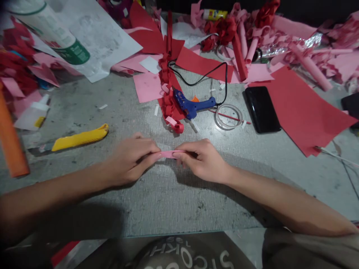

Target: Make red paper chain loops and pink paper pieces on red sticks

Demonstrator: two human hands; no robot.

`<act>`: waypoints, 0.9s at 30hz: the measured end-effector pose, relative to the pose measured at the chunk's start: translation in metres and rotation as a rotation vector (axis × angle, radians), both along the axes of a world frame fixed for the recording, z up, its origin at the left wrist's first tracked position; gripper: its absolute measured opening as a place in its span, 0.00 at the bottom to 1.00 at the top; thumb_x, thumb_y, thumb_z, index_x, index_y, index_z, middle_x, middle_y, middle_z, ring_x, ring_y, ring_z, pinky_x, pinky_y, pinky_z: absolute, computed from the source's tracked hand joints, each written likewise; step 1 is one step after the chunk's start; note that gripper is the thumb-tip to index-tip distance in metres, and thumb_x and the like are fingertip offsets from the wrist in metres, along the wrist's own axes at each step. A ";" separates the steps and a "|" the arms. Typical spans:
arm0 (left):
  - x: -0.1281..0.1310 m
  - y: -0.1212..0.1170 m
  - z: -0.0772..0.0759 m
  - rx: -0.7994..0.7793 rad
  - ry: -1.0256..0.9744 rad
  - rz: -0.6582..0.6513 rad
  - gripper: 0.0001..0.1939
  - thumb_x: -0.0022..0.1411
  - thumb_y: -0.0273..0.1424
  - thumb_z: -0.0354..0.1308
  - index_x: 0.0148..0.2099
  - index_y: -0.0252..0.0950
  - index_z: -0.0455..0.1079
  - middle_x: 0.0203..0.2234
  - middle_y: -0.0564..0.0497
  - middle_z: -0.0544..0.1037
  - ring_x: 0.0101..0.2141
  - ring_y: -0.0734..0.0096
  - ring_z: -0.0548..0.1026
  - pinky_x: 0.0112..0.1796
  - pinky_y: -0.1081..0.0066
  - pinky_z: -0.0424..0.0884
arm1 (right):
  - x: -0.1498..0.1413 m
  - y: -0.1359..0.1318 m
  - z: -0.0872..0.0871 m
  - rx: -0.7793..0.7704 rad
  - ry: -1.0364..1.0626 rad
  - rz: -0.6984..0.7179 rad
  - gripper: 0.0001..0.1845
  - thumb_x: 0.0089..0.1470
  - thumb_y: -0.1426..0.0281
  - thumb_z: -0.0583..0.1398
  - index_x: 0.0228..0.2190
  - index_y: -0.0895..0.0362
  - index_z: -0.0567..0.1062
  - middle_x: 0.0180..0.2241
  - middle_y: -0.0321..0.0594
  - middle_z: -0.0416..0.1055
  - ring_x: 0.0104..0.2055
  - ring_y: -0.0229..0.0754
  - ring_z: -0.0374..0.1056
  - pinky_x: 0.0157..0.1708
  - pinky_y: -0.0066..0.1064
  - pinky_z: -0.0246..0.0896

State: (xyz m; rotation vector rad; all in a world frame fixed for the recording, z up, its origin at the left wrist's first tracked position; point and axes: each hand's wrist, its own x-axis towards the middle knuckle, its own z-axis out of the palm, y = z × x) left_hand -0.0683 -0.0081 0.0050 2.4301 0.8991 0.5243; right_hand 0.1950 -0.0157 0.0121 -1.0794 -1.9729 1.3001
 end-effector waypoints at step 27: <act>0.004 -0.003 -0.007 0.212 0.218 -0.076 0.19 0.81 0.28 0.40 0.41 0.38 0.70 0.28 0.52 0.75 0.30 0.64 0.70 0.38 0.59 0.59 | -0.003 -0.001 0.000 0.122 -0.036 0.001 0.13 0.71 0.65 0.64 0.36 0.59 0.84 0.24 0.33 0.76 0.25 0.31 0.67 0.28 0.26 0.59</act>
